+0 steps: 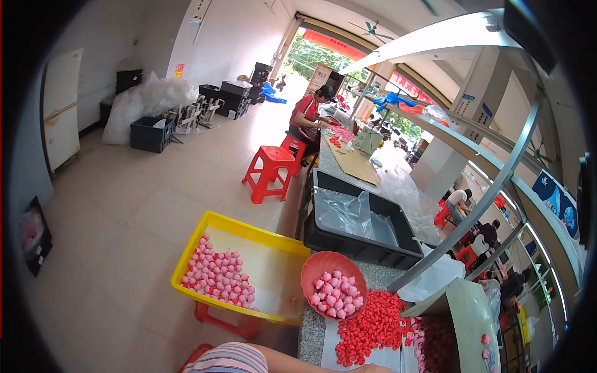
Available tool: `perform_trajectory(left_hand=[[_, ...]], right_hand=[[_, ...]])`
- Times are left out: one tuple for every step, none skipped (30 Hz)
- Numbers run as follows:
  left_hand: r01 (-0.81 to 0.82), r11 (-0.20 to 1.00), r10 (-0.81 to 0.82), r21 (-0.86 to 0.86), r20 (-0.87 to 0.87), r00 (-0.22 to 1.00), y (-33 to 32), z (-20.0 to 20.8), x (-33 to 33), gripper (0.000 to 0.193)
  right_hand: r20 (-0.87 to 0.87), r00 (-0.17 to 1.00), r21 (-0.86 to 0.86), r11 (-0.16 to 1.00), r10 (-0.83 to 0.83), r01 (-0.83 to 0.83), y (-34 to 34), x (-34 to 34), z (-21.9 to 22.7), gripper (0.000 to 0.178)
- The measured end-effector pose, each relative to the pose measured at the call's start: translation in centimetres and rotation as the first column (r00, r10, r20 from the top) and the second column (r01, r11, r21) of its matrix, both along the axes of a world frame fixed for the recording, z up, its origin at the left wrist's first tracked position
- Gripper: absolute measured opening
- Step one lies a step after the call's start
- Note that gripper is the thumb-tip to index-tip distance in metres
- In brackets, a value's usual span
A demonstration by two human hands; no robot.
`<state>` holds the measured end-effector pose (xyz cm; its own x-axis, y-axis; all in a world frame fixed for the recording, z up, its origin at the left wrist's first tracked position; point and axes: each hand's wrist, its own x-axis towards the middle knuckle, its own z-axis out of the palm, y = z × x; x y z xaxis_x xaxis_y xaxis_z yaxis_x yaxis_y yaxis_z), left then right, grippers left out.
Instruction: Assemble small pink plastic toy components at a factory workbench.
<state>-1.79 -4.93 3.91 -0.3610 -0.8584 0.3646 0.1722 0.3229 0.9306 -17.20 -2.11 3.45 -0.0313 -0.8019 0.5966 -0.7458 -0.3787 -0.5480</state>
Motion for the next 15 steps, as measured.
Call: perform_trajectory(left_hand=[[0.014,1.0,-0.014,0.0,0.006,1.0,-0.1,0.1,0.0,0.008],[0.018,1.0,-0.018,-0.025,-0.003,1.0,-0.2,0.2,0.0,0.008],[0.026,0.998,-0.027,-0.05,-0.013,1.0,-0.2,0.3,0.1,0.008],[0.044,0.998,-0.044,-0.046,-0.006,0.999,0.0,0.6,0.2,0.008],[0.003,0.992,-0.002,-0.124,0.01,1.0,0.2,0.8,0.3,0.008],[-0.035,0.979,0.041,-0.2,0.024,0.999,0.4,1.0,0.3,0.009],[-0.016,0.982,0.023,-0.187,0.033,0.999,0.7,1.1,0.4,0.009],[-0.049,0.983,0.059,-0.178,0.05,0.997,0.9,1.2,0.5,0.01],[-0.079,0.983,0.092,-0.167,0.068,0.993,1.1,1.1,0.4,0.011],[-0.052,0.988,0.064,-0.145,0.079,0.995,1.2,0.7,0.4,0.011],[-0.033,0.996,0.035,-0.089,0.019,0.999,1.2,0.0,0.2,0.009],[-0.007,1.0,0.006,-0.027,-0.041,0.999,1.1,-1.0,-0.1,0.01],[-0.016,0.999,0.015,-0.038,-0.015,1.0,0.7,-2.5,-0.3,0.009],[-0.013,1.0,0.013,-0.022,-0.028,1.0,0.5,-3.2,-0.5,0.008],[-0.01,1.0,0.01,0.005,-0.042,0.999,0.5,-3.5,-0.7,0.008]], right_hand=[[0.006,1.0,0.0,1.0,-0.014,0.014,0.1,0.1,0.2,0.022],[-0.022,1.0,-0.041,0.999,0.001,-0.002,0.1,0.1,0.4,0.022],[-0.052,0.999,-0.082,0.997,0.011,-0.015,0.3,0.2,0.6,0.023],[-0.045,0.999,-0.078,0.997,-0.006,0.003,0.6,0.3,0.8,0.023],[-0.03,0.999,-0.071,0.997,0.022,-0.024,0.8,0.3,0.9,0.023],[-0.012,0.999,-0.064,0.997,0.049,-0.049,1.0,0.4,1.1,0.023],[-0.003,1.0,-0.051,0.998,0.031,-0.031,1.2,0.6,1.4,0.023],[-0.018,0.995,-0.105,0.99,0.096,-0.097,1.3,0.7,1.7,0.023],[-0.035,0.987,-0.155,0.975,0.156,-0.16,1.3,0.9,1.9,0.023],[-0.04,0.991,-0.113,0.985,0.127,-0.131,1.4,1.1,1.8,0.022],[-0.045,0.995,-0.067,0.993,0.09,-0.093,1.6,1.1,1.6,0.022],[-0.023,0.995,-0.151,0.983,0.1,-0.102,1.5,1.7,1.5,0.018],[-0.014,0.998,-0.119,0.991,0.055,-0.057,1.1,1.9,0.9,0.018],[-0.01,0.999,-0.119,0.992,0.046,-0.047,0.5,1.7,-0.1,0.018],[-0.008,0.999,-0.109,0.993,0.036,-0.037,0.4,1.2,-1.2,0.019]])
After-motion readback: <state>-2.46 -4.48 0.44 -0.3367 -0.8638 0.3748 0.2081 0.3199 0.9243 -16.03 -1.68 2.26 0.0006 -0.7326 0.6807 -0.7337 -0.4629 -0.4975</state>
